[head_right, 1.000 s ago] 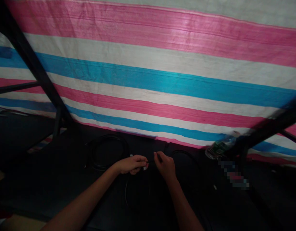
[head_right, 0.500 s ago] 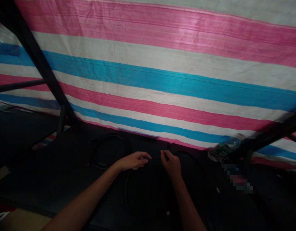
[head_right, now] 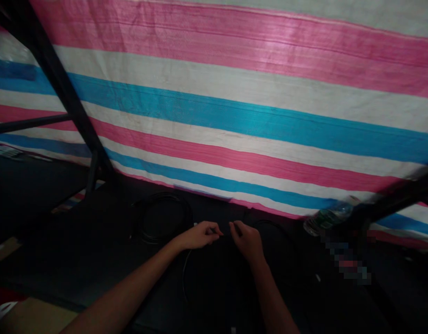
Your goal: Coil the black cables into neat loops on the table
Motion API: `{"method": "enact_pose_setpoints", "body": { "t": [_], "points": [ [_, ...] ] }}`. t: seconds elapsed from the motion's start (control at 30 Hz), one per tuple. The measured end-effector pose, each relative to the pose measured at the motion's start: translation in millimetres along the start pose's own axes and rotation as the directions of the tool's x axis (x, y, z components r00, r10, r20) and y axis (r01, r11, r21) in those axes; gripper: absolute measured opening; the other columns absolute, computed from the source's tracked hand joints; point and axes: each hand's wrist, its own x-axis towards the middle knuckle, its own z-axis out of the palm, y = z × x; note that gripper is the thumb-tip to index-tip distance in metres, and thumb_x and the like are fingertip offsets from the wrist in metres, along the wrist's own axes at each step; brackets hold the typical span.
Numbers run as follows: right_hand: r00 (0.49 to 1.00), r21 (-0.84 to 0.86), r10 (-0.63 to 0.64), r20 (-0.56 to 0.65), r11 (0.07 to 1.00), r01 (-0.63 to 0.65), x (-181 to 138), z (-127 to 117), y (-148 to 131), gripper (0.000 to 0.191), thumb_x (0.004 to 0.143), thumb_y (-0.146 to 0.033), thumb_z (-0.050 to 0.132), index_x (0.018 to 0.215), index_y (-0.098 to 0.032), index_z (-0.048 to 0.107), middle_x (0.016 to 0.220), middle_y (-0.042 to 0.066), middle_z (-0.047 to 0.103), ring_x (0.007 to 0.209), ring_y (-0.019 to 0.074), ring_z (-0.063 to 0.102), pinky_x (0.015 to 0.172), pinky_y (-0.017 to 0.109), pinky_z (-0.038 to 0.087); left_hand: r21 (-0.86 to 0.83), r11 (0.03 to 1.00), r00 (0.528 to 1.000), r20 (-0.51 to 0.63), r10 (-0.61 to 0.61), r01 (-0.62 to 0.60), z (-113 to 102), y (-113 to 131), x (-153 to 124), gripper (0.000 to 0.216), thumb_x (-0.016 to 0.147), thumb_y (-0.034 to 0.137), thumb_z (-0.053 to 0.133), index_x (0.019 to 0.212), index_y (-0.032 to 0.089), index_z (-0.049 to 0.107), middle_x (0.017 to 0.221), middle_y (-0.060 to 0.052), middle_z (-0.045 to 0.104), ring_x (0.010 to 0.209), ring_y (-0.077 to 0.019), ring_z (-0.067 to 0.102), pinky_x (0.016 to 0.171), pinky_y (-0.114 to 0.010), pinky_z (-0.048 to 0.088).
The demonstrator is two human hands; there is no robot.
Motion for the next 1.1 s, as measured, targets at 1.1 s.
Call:
{"method": "enact_pose_setpoints", "body": {
  "t": [1.1],
  "points": [
    [0.961,0.050,0.249,-0.116,0.968,-0.245,2,-16,43,0.040,0.092,-0.049,0.048,0.080,-0.019,0.071,0.060,0.003,0.067,0.052,0.0164,0.063,0.050,0.024,0.038,0.110,0.993,0.992,0.118,0.039,-0.052,-32,6,-10,0.040,0.090,0.034,0.052,0.122,0.017,0.068,0.073,-0.001,0.066,0.060,-0.0105,0.047,0.057,-0.021,0.033]
  ]
}}
